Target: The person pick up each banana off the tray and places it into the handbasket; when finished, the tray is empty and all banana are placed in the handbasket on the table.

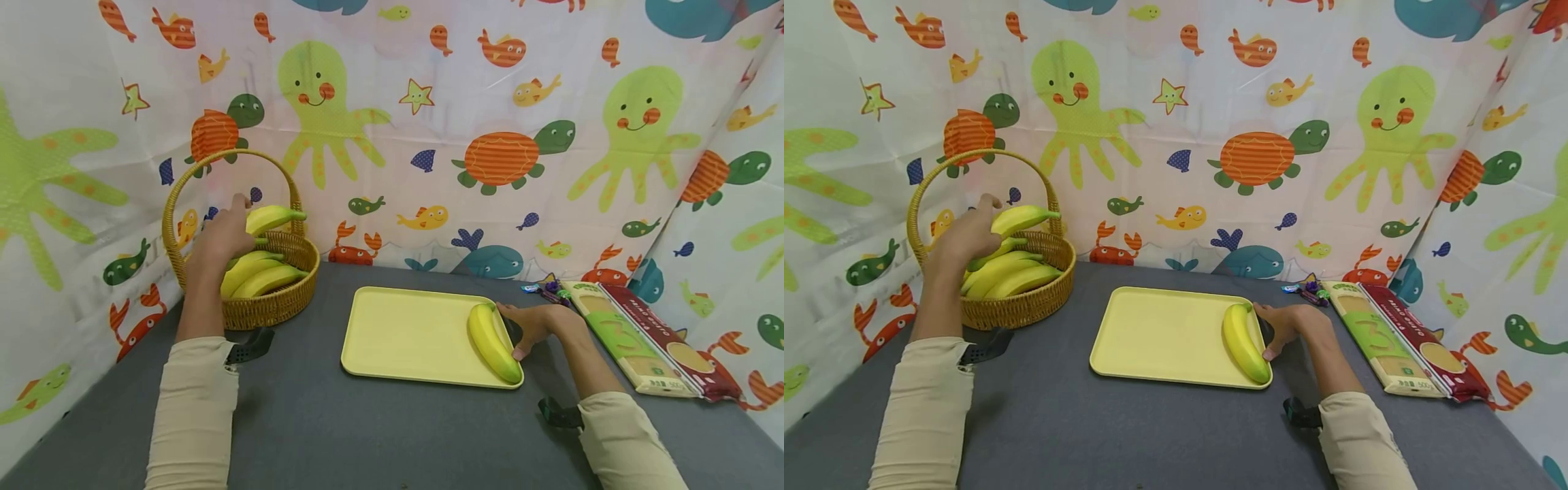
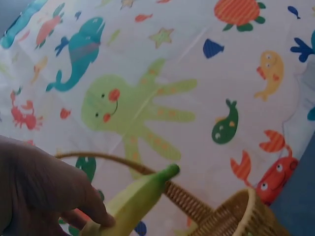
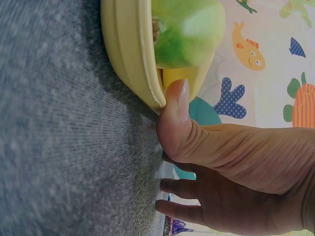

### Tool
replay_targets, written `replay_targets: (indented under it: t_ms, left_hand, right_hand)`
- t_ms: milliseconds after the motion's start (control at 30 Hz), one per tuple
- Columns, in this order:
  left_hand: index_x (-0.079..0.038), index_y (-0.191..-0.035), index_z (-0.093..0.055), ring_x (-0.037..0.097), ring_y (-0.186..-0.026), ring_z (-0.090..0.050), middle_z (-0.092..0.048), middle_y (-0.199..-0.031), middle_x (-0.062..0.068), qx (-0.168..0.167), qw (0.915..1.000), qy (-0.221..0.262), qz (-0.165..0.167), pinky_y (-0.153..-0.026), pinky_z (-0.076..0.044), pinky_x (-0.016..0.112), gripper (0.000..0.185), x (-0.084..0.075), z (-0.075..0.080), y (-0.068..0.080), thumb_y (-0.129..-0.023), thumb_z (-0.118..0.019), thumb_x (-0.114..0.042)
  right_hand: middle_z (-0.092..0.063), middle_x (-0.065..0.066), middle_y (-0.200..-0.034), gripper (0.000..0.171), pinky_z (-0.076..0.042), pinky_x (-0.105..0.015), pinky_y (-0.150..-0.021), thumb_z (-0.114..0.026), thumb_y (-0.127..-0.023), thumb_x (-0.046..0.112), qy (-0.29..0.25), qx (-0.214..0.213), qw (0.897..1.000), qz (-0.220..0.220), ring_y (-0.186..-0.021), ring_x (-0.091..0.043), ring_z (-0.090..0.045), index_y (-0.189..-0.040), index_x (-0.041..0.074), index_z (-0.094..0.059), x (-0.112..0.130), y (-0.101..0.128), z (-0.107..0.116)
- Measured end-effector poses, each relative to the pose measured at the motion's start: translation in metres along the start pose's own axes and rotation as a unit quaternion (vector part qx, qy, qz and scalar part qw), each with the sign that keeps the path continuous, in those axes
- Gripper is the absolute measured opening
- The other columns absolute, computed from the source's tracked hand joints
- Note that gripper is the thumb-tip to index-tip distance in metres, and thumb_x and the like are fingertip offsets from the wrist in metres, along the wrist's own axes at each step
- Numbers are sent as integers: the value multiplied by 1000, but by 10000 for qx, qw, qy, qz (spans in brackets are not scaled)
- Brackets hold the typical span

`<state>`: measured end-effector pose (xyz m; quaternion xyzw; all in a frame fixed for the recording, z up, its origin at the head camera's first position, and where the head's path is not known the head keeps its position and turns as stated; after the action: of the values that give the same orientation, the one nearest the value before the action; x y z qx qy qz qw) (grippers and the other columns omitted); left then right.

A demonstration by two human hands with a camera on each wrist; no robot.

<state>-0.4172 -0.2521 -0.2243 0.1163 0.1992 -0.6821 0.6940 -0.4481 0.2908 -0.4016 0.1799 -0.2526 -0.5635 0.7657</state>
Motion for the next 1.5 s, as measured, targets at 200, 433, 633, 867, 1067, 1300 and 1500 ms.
replay_targets:
  t_ms: [200,433,633,867,1067,1300,1500]
  left_hand:
    - [7,-142,-30,46,-103,-52,-51,-124,35,141,9988,-145,436,-86,-47,56,49,41,-7,-6,-101,-52,-9]
    - [10,-143,-29,55,-122,-49,-46,-136,41,559,9963,-180,620,-103,-42,65,50,67,-33,-19,-101,-49,-8]
    - [8,-144,-32,61,-134,-38,-33,-149,44,574,9940,1,928,-112,-34,68,48,81,-49,-25,-102,-50,-7]
    - [8,-138,-40,77,-142,-4,-16,-151,53,-17,9932,289,1125,-116,-14,79,42,91,-51,-30,-99,-53,-3]
    - [4,-142,-39,74,-142,-5,-12,-154,53,-124,9935,361,1075,-114,-13,78,45,83,-50,-31,-101,-50,-9]
    - [3,-142,-44,68,-136,-28,-26,-150,49,-466,9975,503,190,-109,-28,76,42,28,-41,-34,-105,-48,-17]
    - [1,-142,-52,42,-118,-55,-53,-136,31,-455,9885,772,-1220,-96,-50,55,39,-62,-51,-31,-108,-52,-19]
  right_hand:
    - [5,-32,-172,142,-10,-82,-116,-84,-71,69,154,-7,9999,46,-157,-59,-1,-169,18,5,-12,-12,-1]
    - [4,-26,-174,143,-18,-79,-118,-85,-69,69,335,-47,9994,-14,-160,-53,-2,-169,21,6,-33,-33,-2]
    - [4,-23,-176,144,-20,-77,-119,-85,-68,70,430,-87,9990,-54,-161,-50,-1,-169,23,5,-53,-50,-4]
    - [3,-18,-177,146,-19,-75,-121,-84,-65,74,425,-90,9988,-226,-163,-45,-3,-169,26,5,-52,-48,-3]
    - [5,-31,-172,141,-12,-79,-120,-87,-72,62,57,19,10000,-74,-159,-56,1,-169,12,3,1,2,1]
    - [5,-35,-170,141,-10,-81,-118,-86,-72,63,60,-2,9999,82,-156,-60,1,-168,9,2,2,3,1]
    - [3,-17,-177,147,-22,-74,-121,-85,-63,74,380,-150,9990,-152,-163,-46,-3,-169,27,6,-61,-57,-5]
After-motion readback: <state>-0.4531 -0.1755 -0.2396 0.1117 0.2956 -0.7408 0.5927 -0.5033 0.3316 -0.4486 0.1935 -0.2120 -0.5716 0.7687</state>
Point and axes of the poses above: each hand's wrist, its own y-axis away from the middle knuckle, its own z-axis out of the back of the hand, x = y × z, the point moved 10 cm from there along -y, towards the middle knuckle
